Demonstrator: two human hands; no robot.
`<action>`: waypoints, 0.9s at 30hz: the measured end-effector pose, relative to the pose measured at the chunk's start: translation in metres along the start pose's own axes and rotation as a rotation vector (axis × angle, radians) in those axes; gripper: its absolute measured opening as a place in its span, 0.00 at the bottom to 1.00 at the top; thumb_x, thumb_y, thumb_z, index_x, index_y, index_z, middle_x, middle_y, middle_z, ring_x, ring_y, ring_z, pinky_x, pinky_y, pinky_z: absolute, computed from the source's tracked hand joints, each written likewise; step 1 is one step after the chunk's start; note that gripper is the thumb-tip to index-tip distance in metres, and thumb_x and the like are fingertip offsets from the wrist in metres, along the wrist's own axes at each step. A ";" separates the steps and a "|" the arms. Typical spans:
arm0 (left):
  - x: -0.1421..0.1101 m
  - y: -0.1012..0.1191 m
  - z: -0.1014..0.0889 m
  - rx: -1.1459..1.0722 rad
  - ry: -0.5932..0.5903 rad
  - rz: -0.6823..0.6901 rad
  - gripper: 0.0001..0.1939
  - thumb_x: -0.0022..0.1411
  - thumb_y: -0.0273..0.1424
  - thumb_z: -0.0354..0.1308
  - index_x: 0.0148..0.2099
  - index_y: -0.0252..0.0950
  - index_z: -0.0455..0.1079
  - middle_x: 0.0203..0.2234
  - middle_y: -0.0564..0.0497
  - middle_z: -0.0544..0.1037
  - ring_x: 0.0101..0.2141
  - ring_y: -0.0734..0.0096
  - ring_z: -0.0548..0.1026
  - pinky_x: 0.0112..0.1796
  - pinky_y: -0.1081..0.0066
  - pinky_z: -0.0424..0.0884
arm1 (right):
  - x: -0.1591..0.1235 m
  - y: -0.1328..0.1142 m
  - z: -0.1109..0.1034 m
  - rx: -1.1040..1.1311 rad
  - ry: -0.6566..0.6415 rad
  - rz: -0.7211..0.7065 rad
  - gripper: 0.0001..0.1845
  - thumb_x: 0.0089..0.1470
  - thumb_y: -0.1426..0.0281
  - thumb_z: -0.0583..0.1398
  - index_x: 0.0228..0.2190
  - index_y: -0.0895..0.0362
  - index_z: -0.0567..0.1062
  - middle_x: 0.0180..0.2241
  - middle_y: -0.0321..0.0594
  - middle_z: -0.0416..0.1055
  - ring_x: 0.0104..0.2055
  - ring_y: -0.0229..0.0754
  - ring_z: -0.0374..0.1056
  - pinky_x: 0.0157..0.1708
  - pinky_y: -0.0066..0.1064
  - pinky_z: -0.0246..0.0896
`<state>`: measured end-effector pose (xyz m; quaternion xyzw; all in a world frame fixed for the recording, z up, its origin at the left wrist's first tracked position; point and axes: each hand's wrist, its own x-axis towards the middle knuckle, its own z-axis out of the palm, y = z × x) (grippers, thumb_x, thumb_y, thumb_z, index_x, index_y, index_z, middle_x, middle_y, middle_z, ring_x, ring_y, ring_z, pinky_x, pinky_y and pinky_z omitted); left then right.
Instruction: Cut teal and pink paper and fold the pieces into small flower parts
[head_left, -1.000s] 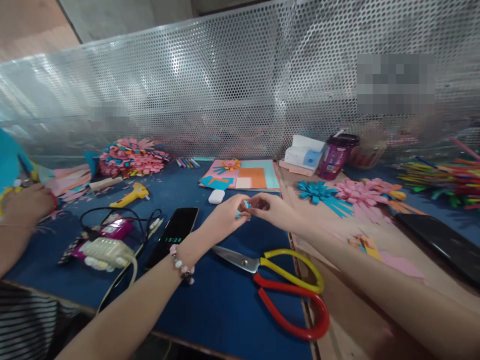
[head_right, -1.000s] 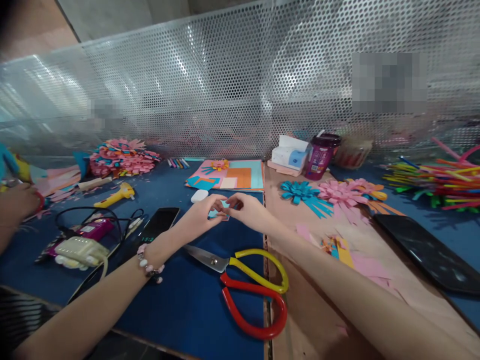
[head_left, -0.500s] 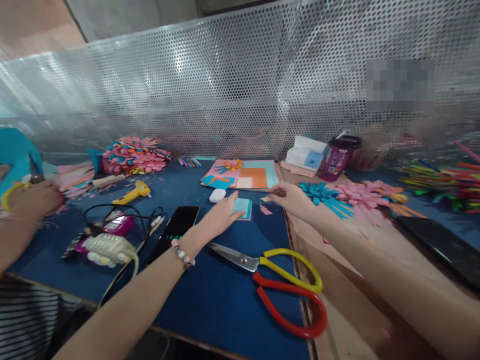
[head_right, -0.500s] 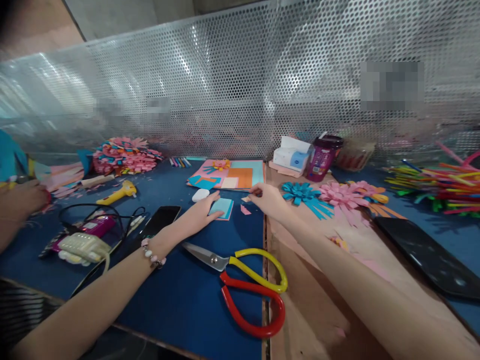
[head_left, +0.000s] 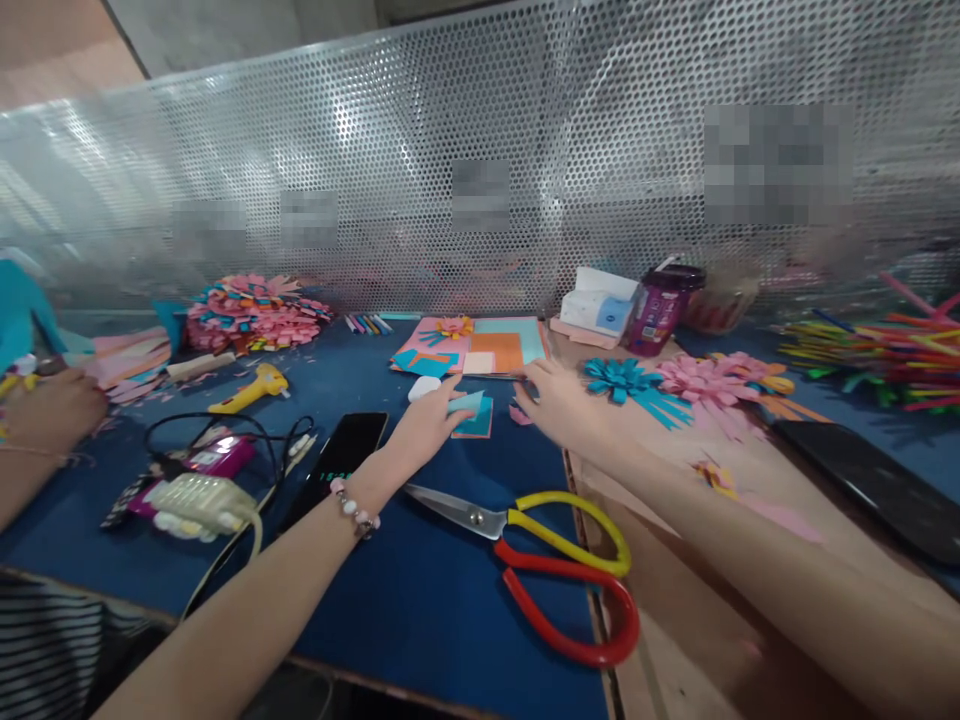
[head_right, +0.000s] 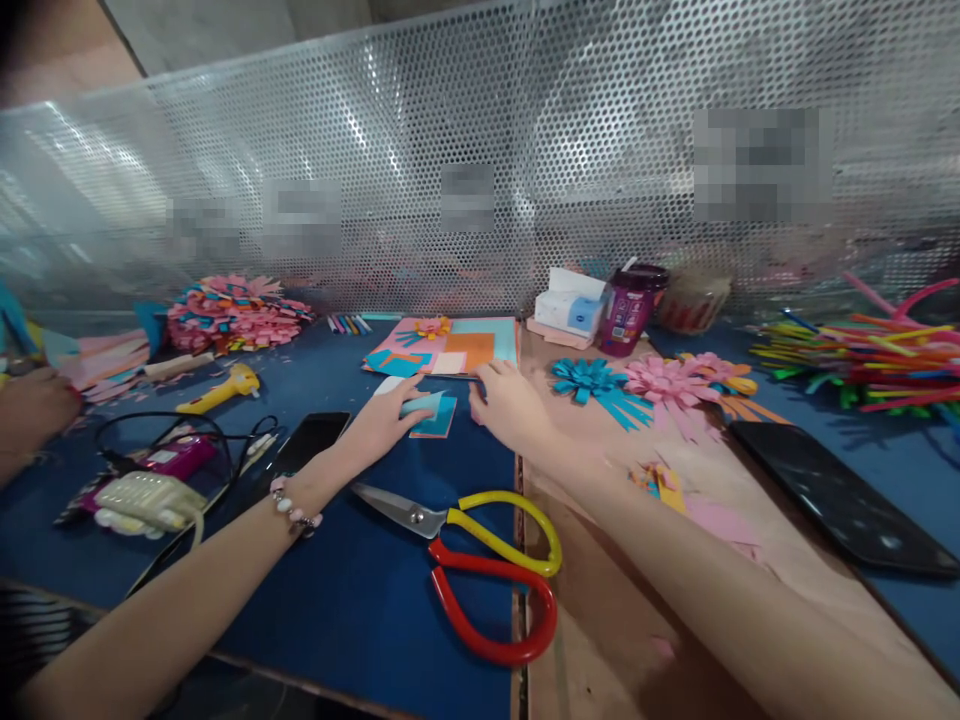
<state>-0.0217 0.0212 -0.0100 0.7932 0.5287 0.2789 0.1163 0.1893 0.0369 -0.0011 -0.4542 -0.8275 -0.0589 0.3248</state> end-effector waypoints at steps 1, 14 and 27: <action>-0.001 0.003 -0.002 -0.045 0.035 -0.002 0.29 0.57 0.37 0.53 0.59 0.37 0.53 0.44 0.46 0.74 0.47 0.62 0.69 0.47 0.63 0.62 | -0.002 -0.004 0.000 0.006 -0.008 -0.059 0.17 0.52 0.72 0.52 0.45 0.61 0.69 0.41 0.49 0.68 0.45 0.48 0.62 0.45 0.38 0.57; -0.001 0.021 -0.012 -0.882 -0.114 -0.103 0.28 0.59 0.49 0.42 0.40 0.30 0.69 0.25 0.47 0.74 0.26 0.72 0.73 0.28 0.71 0.71 | -0.003 -0.034 -0.001 0.638 -0.121 0.221 0.17 0.54 0.60 0.52 0.22 0.58 0.67 0.19 0.33 0.61 0.22 0.34 0.57 0.22 0.27 0.51; -0.002 0.017 -0.019 -1.024 -0.027 -0.247 0.13 0.52 0.36 0.59 0.36 0.32 0.65 0.29 0.50 0.76 0.29 0.69 0.75 0.36 0.63 0.73 | -0.021 -0.039 0.015 0.720 -0.195 0.138 0.36 0.43 0.60 0.63 0.50 0.59 0.58 0.31 0.39 0.67 0.29 0.39 0.64 0.29 0.31 0.61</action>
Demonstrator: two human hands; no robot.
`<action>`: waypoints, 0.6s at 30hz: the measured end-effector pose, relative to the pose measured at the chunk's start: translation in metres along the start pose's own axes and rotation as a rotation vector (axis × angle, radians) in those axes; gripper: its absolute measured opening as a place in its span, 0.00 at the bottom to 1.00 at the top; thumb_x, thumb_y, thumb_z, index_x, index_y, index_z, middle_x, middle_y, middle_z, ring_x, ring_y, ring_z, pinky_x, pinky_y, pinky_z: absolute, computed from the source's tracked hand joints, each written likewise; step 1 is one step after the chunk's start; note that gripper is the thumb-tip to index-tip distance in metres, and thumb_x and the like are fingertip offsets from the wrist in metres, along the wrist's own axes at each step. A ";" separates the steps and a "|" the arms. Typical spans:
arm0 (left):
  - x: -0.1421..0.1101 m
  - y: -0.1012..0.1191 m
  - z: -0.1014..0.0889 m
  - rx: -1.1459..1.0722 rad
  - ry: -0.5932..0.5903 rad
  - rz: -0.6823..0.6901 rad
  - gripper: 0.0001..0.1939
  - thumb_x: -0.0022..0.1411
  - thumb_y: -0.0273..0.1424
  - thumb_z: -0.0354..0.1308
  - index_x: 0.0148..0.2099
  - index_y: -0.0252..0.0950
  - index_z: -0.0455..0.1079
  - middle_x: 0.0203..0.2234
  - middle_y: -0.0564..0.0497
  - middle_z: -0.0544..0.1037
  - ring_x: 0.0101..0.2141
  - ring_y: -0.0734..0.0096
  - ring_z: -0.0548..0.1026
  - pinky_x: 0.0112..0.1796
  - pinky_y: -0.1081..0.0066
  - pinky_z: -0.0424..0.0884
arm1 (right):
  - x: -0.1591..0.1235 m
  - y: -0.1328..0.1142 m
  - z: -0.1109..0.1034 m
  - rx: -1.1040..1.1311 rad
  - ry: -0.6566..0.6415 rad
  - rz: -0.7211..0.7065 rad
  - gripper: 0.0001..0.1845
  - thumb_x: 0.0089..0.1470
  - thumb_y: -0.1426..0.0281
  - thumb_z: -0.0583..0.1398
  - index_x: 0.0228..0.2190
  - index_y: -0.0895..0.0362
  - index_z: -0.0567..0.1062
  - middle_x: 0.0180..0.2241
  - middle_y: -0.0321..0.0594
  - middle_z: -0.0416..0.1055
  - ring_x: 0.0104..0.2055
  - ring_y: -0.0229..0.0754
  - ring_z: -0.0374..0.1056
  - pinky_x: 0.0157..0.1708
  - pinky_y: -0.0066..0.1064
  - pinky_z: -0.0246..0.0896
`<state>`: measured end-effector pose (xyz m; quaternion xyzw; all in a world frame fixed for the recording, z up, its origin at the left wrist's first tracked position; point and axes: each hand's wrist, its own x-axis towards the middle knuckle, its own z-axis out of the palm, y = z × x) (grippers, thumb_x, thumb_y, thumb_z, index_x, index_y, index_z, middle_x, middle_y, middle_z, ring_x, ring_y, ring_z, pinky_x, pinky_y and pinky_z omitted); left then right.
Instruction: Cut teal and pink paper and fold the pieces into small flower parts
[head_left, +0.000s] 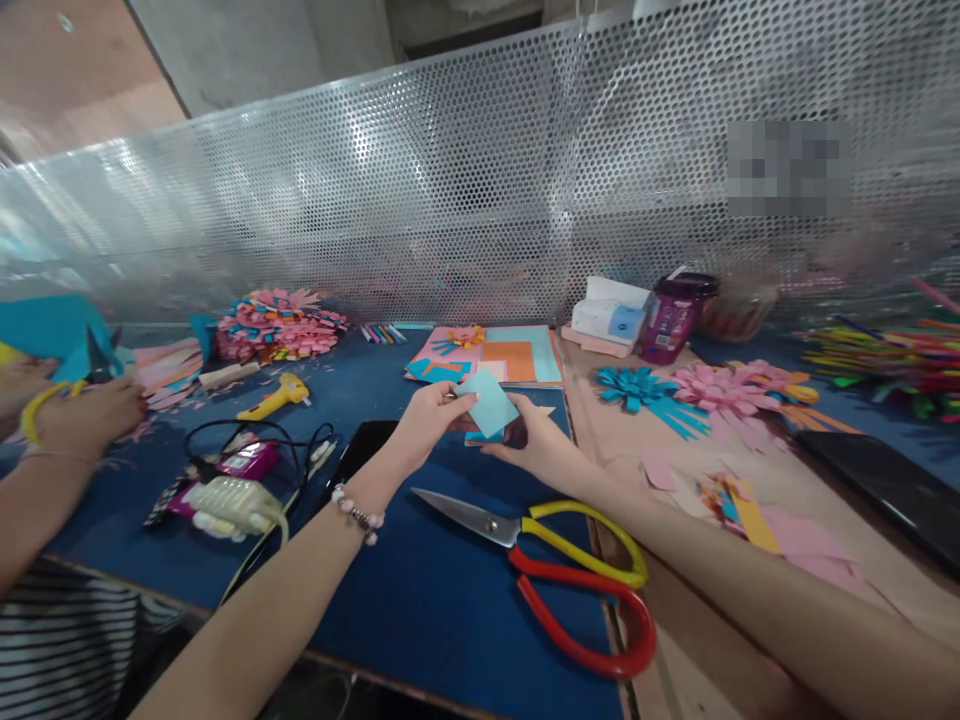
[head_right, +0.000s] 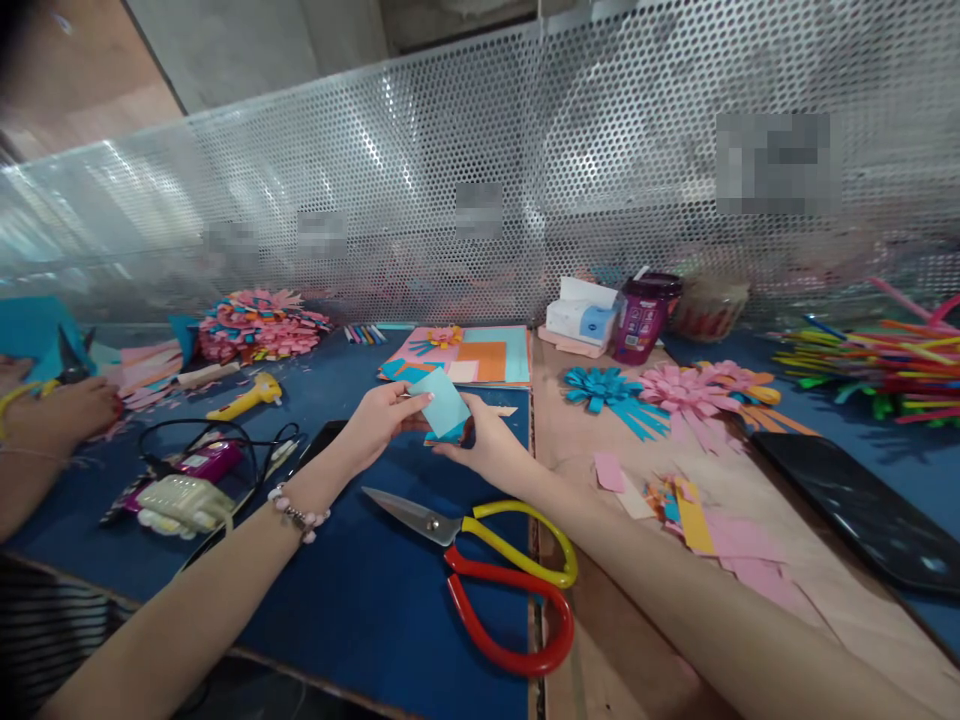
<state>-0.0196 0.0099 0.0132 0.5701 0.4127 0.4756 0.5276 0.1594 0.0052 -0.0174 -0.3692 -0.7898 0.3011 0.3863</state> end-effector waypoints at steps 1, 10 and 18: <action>-0.001 0.001 0.001 0.001 -0.010 -0.005 0.13 0.52 0.36 0.59 0.36 0.32 0.65 0.29 0.50 0.76 0.29 0.69 0.75 0.37 0.63 0.73 | 0.000 -0.001 -0.001 -0.008 0.011 0.008 0.34 0.43 0.60 0.63 0.49 0.59 0.59 0.30 0.39 0.67 0.28 0.39 0.63 0.28 0.31 0.61; -0.003 0.001 0.007 0.018 -0.103 -0.034 0.13 0.53 0.37 0.58 0.35 0.33 0.61 0.29 0.49 0.76 0.31 0.68 0.76 0.40 0.61 0.72 | 0.000 0.003 -0.005 0.105 0.128 0.045 0.17 0.52 0.57 0.55 0.37 0.56 0.67 0.33 0.37 0.68 0.29 0.36 0.63 0.27 0.28 0.59; -0.005 -0.002 0.010 0.210 -0.154 0.037 0.19 0.47 0.34 0.63 0.40 0.33 0.63 0.33 0.49 0.75 0.34 0.68 0.75 0.36 0.66 0.72 | -0.001 0.001 -0.009 0.121 0.124 0.072 0.17 0.52 0.55 0.54 0.29 0.57 0.69 0.23 0.34 0.68 0.25 0.36 0.63 0.25 0.28 0.57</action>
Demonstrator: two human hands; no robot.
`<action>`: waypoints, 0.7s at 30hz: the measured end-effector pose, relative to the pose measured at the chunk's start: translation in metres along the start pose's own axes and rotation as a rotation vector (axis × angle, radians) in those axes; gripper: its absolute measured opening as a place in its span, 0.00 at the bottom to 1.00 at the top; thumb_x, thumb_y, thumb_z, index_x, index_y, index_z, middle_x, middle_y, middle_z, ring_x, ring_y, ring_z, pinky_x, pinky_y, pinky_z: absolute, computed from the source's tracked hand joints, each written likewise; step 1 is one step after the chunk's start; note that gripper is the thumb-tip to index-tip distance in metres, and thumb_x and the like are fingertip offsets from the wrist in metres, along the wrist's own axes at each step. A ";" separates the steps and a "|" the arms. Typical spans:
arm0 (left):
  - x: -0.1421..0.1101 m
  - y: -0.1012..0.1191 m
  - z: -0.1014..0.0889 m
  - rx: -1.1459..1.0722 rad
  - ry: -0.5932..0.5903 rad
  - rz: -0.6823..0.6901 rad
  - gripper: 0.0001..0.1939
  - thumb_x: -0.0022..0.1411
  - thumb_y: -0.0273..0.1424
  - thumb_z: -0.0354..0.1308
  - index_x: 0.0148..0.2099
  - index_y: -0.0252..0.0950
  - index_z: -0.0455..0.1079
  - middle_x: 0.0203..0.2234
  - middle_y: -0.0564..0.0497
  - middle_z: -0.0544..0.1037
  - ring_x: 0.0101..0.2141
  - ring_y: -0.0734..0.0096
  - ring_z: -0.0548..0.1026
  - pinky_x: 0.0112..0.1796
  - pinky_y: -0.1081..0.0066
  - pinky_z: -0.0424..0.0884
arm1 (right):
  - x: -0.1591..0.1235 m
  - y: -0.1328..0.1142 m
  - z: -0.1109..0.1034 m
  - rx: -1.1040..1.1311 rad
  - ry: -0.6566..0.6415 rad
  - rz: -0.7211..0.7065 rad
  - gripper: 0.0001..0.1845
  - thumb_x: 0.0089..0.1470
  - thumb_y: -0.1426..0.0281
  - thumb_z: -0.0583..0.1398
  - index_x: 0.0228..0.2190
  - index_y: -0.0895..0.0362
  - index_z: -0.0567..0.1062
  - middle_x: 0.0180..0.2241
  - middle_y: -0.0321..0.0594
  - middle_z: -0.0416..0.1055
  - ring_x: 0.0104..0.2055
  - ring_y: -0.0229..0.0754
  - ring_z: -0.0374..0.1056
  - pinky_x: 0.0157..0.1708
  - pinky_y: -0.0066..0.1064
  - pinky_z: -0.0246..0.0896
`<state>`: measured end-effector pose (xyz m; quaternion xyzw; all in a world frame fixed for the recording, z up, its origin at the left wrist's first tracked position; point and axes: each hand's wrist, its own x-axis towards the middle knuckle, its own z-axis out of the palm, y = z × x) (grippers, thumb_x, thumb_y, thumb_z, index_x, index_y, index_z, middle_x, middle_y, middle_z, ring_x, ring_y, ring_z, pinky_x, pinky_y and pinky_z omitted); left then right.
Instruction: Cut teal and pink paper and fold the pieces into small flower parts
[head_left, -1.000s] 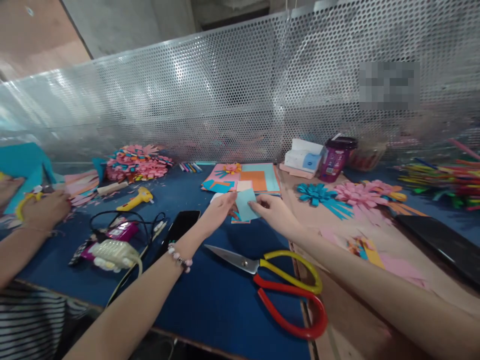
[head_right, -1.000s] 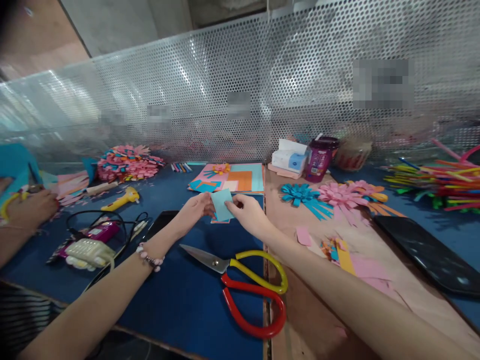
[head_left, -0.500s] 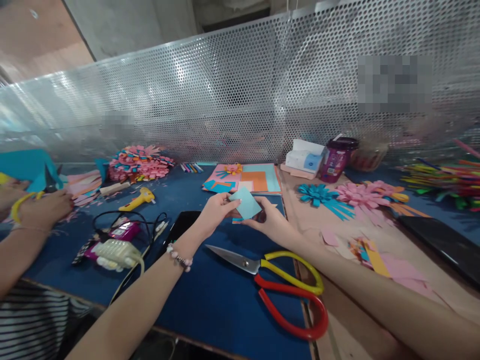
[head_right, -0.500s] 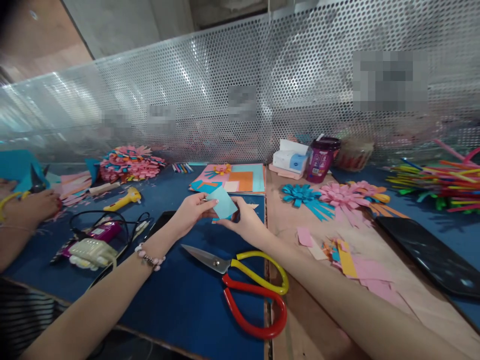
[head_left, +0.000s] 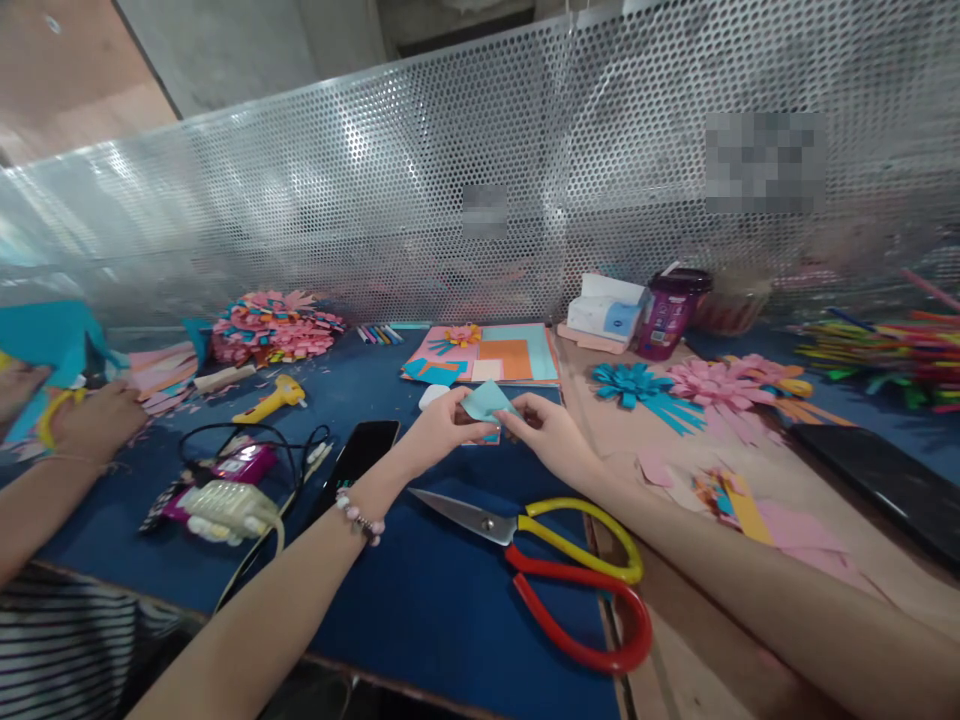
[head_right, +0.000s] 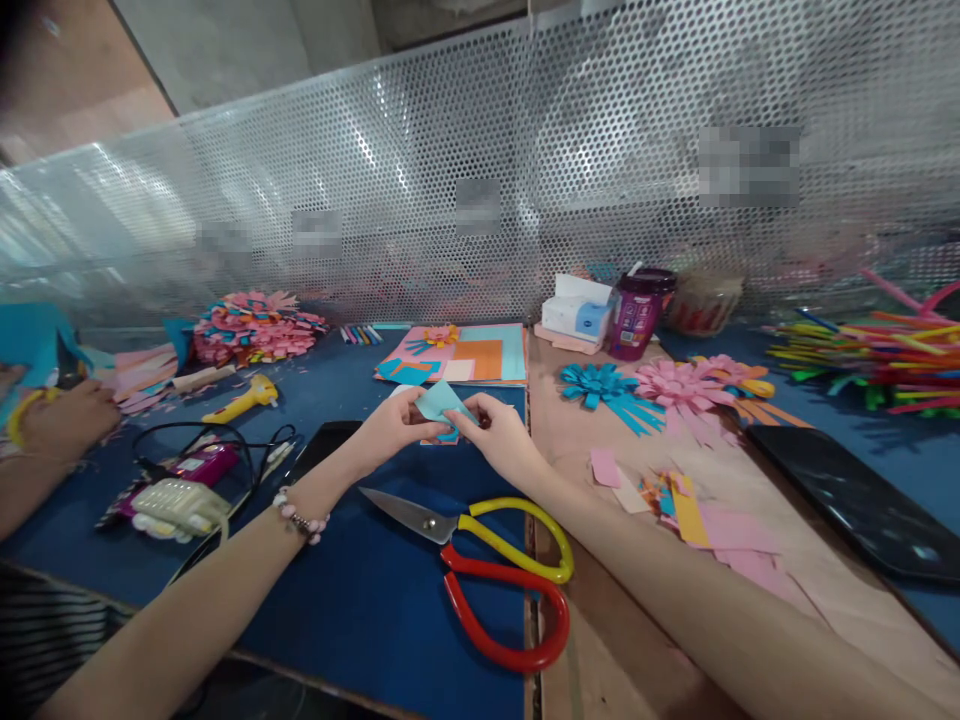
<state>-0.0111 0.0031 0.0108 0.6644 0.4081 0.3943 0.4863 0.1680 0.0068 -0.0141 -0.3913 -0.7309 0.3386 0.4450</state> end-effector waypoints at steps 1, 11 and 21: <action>0.000 0.000 0.001 0.013 0.011 0.011 0.18 0.48 0.34 0.63 0.39 0.33 0.63 0.32 0.49 0.75 0.34 0.68 0.75 0.35 0.67 0.72 | 0.000 -0.001 0.000 0.006 -0.005 0.002 0.17 0.52 0.55 0.54 0.29 0.57 0.69 0.22 0.34 0.68 0.25 0.36 0.63 0.25 0.27 0.57; 0.001 -0.002 -0.001 0.033 0.064 0.034 0.15 0.51 0.35 0.60 0.39 0.32 0.64 0.30 0.49 0.74 0.31 0.71 0.75 0.35 0.68 0.72 | -0.001 -0.004 0.002 0.079 -0.022 0.018 0.18 0.50 0.55 0.56 0.35 0.57 0.71 0.28 0.37 0.71 0.26 0.36 0.65 0.24 0.26 0.59; 0.000 -0.003 -0.002 0.079 0.091 0.073 0.14 0.51 0.37 0.59 0.37 0.31 0.67 0.31 0.50 0.72 0.30 0.74 0.71 0.34 0.71 0.70 | -0.001 -0.002 0.000 0.112 -0.051 0.052 0.18 0.50 0.54 0.56 0.31 0.57 0.71 0.22 0.37 0.70 0.22 0.35 0.65 0.20 0.25 0.59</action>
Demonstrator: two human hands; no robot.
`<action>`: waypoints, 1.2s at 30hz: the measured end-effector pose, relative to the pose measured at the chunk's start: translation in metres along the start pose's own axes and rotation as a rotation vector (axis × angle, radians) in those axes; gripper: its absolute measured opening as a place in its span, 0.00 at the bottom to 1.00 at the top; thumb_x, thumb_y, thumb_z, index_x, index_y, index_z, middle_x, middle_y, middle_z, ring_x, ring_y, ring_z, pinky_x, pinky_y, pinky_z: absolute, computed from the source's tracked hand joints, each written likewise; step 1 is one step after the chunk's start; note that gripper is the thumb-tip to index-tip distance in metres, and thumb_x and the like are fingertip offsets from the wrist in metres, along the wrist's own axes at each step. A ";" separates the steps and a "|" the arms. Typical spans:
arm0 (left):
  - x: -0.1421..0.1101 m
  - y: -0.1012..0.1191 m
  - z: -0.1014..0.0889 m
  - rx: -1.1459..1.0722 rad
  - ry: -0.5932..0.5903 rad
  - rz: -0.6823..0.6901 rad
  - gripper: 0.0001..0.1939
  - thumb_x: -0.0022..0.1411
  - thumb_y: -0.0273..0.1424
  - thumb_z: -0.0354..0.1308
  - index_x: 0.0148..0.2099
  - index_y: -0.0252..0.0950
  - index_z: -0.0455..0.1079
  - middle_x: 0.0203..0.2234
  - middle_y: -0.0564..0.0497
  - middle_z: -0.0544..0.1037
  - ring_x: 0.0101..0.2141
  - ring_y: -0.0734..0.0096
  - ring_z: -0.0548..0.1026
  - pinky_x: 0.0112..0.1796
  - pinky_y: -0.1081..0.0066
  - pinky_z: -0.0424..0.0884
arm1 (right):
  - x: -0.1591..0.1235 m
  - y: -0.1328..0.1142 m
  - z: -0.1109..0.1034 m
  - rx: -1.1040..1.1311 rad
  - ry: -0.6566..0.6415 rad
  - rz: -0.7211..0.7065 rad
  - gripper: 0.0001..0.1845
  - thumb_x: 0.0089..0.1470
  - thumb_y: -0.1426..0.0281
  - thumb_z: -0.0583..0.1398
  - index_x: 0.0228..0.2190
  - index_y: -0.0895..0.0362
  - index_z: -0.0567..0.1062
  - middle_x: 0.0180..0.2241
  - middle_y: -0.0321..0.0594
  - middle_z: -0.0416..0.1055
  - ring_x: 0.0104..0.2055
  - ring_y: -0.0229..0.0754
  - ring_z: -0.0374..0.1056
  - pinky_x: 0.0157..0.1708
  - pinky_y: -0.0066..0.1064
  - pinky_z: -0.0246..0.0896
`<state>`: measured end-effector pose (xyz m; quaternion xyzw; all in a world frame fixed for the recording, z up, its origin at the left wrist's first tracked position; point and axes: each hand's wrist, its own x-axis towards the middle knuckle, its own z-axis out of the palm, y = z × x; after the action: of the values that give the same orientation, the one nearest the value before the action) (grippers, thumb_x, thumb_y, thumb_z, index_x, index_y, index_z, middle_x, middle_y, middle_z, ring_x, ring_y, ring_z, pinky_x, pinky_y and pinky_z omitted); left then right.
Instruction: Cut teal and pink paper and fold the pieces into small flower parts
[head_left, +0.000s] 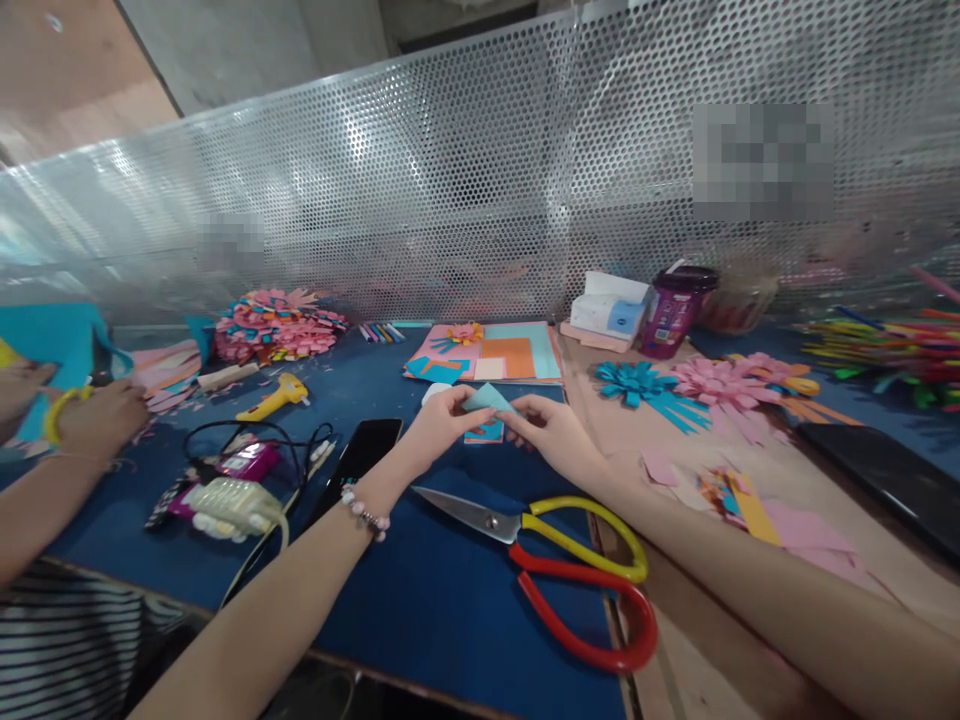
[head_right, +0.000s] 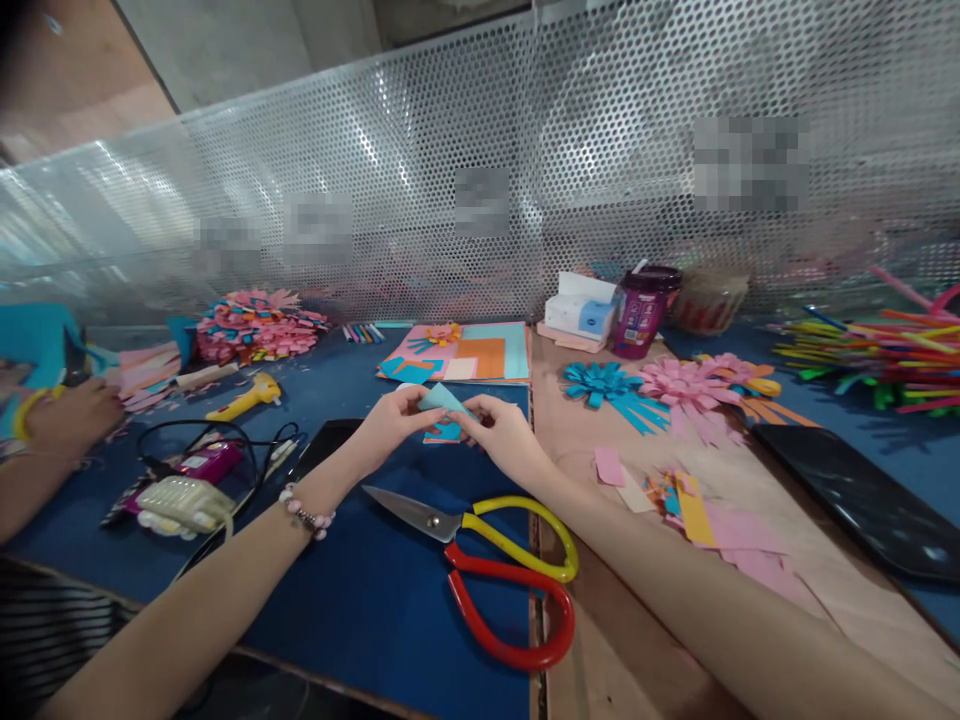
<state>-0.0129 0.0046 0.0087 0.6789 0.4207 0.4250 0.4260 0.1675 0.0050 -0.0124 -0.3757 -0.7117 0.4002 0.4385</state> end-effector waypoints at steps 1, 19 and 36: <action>0.000 0.000 0.000 0.003 0.000 -0.001 0.14 0.51 0.37 0.59 0.36 0.31 0.67 0.30 0.51 0.71 0.30 0.75 0.71 0.34 0.71 0.70 | 0.000 0.000 0.000 0.010 -0.001 0.002 0.18 0.50 0.54 0.56 0.30 0.58 0.71 0.22 0.37 0.71 0.22 0.35 0.65 0.20 0.25 0.59; 0.004 -0.007 -0.002 0.023 0.113 0.010 0.14 0.50 0.40 0.59 0.30 0.32 0.67 0.23 0.54 0.69 0.26 0.76 0.67 0.30 0.74 0.65 | 0.004 0.003 0.001 0.071 -0.072 0.052 0.17 0.47 0.57 0.59 0.30 0.58 0.70 0.22 0.36 0.70 0.23 0.34 0.65 0.21 0.24 0.59; 0.004 -0.013 0.002 -0.028 0.033 -0.027 0.15 0.51 0.36 0.58 0.40 0.33 0.67 0.30 0.49 0.75 0.31 0.72 0.72 0.34 0.71 0.67 | 0.010 0.013 -0.001 0.291 -0.008 0.104 0.16 0.44 0.57 0.61 0.24 0.58 0.69 0.20 0.34 0.69 0.19 0.31 0.59 0.18 0.24 0.51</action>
<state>-0.0125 0.0116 -0.0027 0.6601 0.4307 0.4362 0.4342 0.1677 0.0193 -0.0210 -0.3427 -0.6274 0.5227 0.4645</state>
